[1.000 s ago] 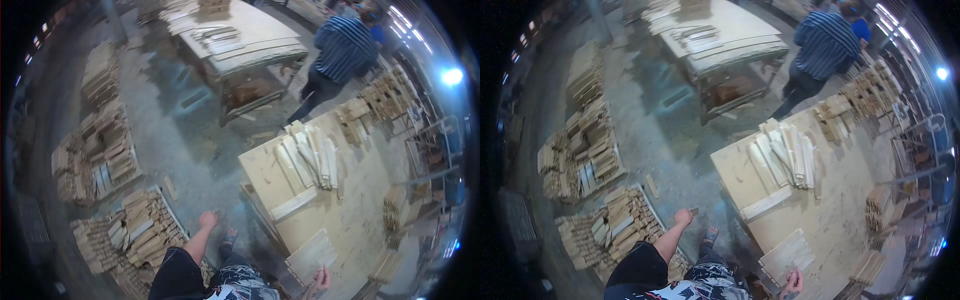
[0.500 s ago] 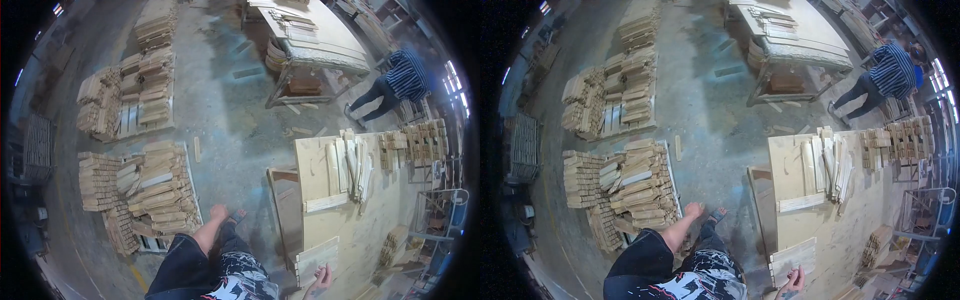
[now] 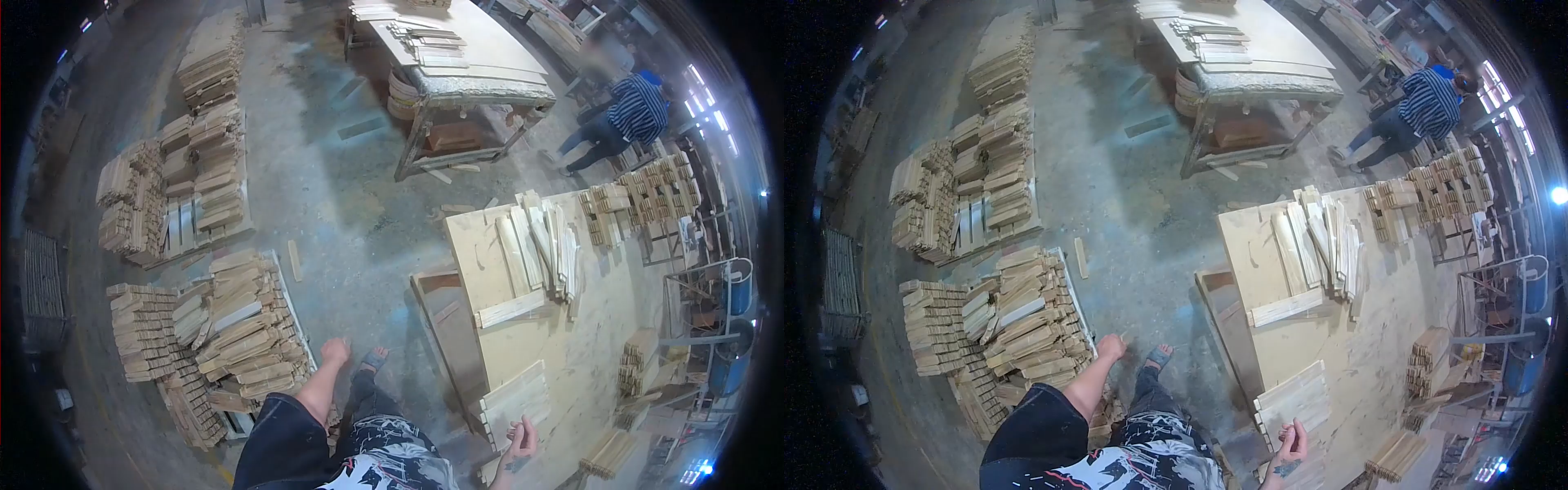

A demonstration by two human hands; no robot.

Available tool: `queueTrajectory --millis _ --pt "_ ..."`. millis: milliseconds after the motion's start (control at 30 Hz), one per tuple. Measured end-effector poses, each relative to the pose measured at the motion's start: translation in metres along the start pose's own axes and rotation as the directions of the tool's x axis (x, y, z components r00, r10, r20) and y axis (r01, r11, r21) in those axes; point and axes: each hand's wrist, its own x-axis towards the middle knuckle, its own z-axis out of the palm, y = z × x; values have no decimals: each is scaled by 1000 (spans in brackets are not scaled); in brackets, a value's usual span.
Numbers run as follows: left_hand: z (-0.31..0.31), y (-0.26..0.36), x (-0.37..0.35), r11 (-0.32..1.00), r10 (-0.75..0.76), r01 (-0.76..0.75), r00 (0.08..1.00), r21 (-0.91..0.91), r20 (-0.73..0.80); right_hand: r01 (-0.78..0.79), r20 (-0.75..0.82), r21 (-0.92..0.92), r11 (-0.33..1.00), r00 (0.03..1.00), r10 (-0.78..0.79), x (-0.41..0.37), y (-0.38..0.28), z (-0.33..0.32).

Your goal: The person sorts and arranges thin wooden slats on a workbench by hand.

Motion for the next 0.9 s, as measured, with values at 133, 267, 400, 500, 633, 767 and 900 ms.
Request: queueTrajectory --millis 133,267,400,500,633,767,900 --pt "-2 20 0 999 28 -29 999 -19 -30 -31 -15 -6 999 999 31 -12 2 -8" --pt "5 31 0 997 67 -67 998 -29 -9 -51 -32 -42 998 998 50 -19 2 -12" --pt "13 33 -7 999 54 -54 998 -6 14 -49 -39 -43 998 998 47 -21 9 -15" --pt "8 29 -21 999 25 -25 1000 -38 13 -37 -49 -29 999 998 35 -23 10 -13" --pt "17 8 -15 974 -181 176 983 -141 -27 -40 -66 -6 999 997 39 -21 12 -11" --pt "17 -9 56 925 -320 316 947 -211 15 -36 -63 6 999 997 36 -22 12 -10" --pt "-85 69 154 901 -299 217 938 -375 -174 -141 -51 -143 980 990 135 -30 -14 -8"
